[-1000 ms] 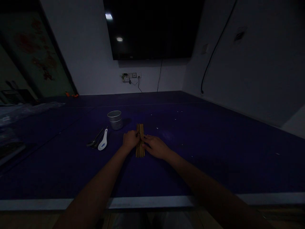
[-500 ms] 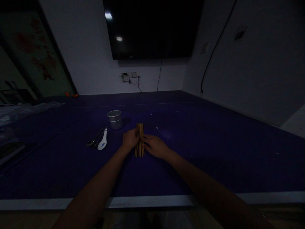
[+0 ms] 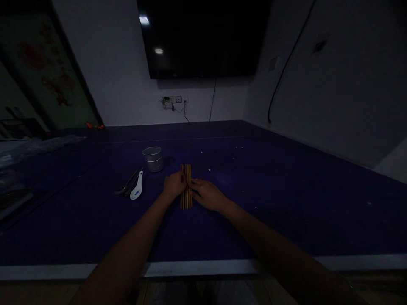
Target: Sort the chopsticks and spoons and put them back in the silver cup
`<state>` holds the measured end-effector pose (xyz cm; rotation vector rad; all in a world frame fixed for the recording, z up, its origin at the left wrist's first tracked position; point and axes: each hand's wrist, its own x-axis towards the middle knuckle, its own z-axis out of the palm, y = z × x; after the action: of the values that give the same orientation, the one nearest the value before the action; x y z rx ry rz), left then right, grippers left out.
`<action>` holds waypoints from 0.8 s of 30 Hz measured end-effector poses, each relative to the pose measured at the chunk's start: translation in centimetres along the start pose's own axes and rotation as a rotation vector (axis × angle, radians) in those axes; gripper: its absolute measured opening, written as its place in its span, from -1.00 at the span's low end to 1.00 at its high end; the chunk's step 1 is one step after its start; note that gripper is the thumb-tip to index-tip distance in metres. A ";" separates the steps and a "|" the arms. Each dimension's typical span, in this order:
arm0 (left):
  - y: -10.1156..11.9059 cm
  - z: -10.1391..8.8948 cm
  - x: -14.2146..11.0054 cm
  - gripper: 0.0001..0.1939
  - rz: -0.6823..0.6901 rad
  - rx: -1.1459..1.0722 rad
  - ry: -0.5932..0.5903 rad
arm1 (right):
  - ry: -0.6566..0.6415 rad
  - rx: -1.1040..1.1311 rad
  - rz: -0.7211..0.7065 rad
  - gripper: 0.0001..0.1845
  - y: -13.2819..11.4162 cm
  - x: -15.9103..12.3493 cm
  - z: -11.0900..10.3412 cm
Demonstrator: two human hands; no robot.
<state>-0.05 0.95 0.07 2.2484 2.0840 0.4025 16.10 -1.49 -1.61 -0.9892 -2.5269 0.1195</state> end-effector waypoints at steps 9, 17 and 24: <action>0.1 0.0 -0.1 -0.70 0.007 0.014 -0.005 | -0.012 -0.007 -0.001 -0.66 0.1 0.0 0.0; 0.2 -0.2 0.0 -0.71 -0.001 0.029 -0.024 | -0.011 -0.026 0.014 -0.68 0.0 0.0 0.0; 0.0 0.0 0.5 -0.70 -0.020 -0.011 -0.005 | -0.031 -0.057 0.028 -0.70 -0.1 0.1 -0.1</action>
<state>0.00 1.41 0.17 2.2179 2.0954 0.4064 16.05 -1.52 -1.45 -1.0525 -2.5579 0.0715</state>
